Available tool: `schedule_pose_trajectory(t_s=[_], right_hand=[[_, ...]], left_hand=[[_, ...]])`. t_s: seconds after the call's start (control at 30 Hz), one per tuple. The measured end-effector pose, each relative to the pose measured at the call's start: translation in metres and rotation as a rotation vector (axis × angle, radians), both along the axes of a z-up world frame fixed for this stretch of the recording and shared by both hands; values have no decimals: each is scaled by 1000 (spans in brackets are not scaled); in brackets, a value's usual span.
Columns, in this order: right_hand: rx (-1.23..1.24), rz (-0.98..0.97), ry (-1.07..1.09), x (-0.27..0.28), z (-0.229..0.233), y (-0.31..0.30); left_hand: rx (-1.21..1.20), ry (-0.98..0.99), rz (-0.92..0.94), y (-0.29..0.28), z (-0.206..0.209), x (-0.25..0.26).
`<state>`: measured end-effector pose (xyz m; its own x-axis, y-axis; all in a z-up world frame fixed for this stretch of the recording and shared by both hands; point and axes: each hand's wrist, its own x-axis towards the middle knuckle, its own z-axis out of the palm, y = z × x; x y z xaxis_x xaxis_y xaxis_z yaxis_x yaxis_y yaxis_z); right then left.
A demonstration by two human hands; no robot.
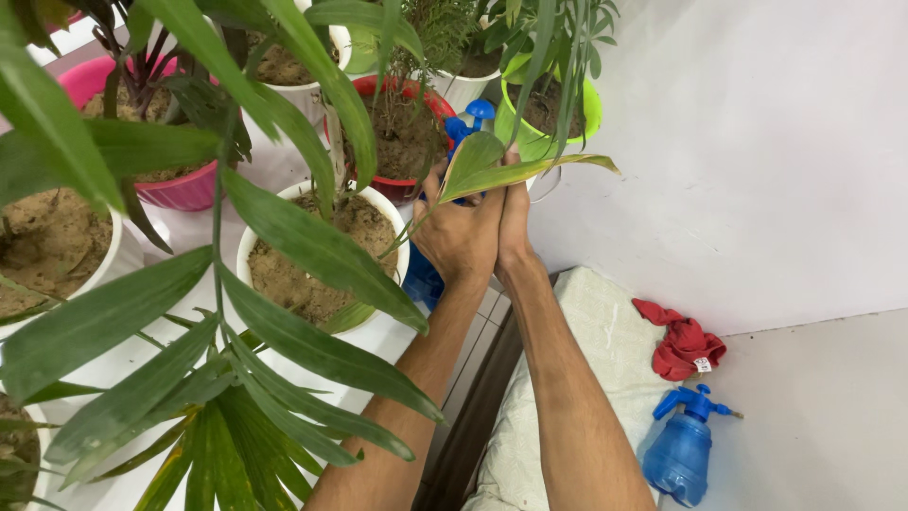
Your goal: The person uses a blue spray bottle to water several potted plants arranged on a white shelf. They move from plant to plant, spraying the soil and leaves of each one in sequence.
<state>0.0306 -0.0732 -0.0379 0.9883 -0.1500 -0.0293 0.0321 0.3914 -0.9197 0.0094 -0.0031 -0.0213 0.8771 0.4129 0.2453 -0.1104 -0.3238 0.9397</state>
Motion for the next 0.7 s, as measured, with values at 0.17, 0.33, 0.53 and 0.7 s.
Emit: schedule_pose_trajectory(t_s=[0.17,0.33,0.53,0.7], right_hand=[[1,59,-93,3,-5,-4],[15,17,-20,2,5,2],[-2,-13,-3,-2,3,1],[22,-29,-66,-3,4,-2]], left_hand=[[-26,100,-59,1,1,2],[-47,74,-47,0,-2,3],[19,47,-70,-4,-9,7],[-2,-9,-94,-10,-8,6]])
